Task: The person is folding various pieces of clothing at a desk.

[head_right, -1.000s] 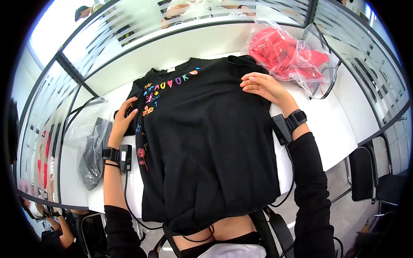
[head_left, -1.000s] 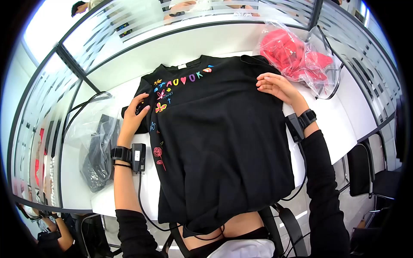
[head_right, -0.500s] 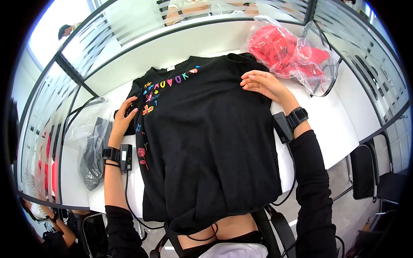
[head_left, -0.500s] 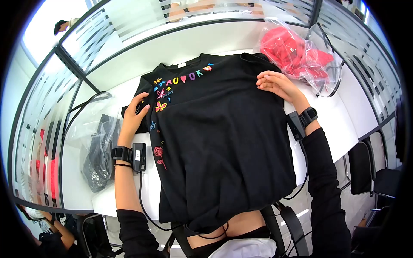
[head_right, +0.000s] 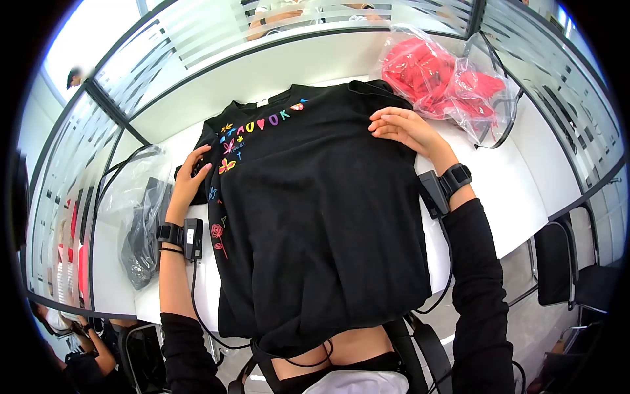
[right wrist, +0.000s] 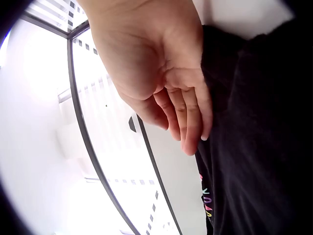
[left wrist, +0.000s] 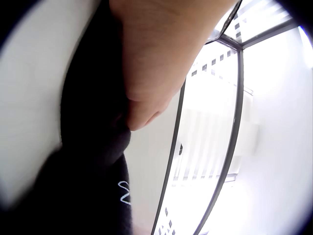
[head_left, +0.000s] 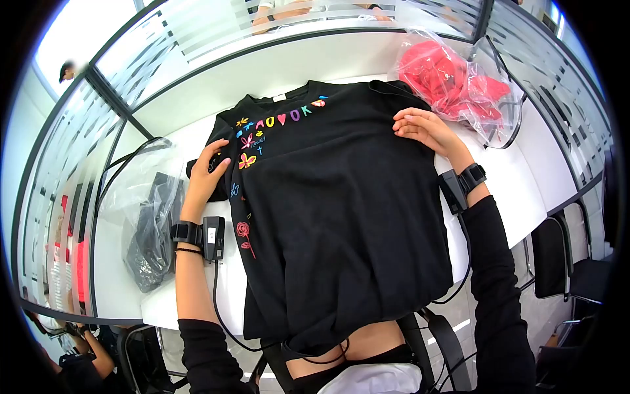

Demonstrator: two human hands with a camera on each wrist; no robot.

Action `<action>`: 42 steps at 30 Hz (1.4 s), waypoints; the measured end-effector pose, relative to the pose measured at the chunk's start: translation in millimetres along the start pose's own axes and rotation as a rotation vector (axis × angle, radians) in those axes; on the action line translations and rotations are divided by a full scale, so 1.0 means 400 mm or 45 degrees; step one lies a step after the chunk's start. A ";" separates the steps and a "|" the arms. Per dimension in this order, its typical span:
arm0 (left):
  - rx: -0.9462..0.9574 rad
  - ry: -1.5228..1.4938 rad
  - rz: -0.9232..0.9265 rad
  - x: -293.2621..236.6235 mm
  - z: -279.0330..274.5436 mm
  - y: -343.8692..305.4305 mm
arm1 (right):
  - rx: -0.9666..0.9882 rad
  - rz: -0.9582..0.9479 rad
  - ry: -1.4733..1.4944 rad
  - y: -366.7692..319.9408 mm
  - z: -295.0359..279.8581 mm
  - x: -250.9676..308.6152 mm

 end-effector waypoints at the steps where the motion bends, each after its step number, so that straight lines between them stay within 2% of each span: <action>1: 0.011 0.009 -0.002 0.000 0.001 -0.001 | -0.001 0.003 0.001 0.001 -0.002 -0.002; 42: 0.024 0.028 0.012 0.001 0.001 -0.002 | 0.039 -0.008 -0.041 0.006 0.003 -0.002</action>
Point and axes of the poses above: each hand's wrist, its own y-axis towards the middle knuckle, its own z-axis out of the palm, x = y × z, the point moved 6 cm from there along y, towards the middle knuckle, and after that the axes turned 13 degrees about y, right-handed, at the moved point
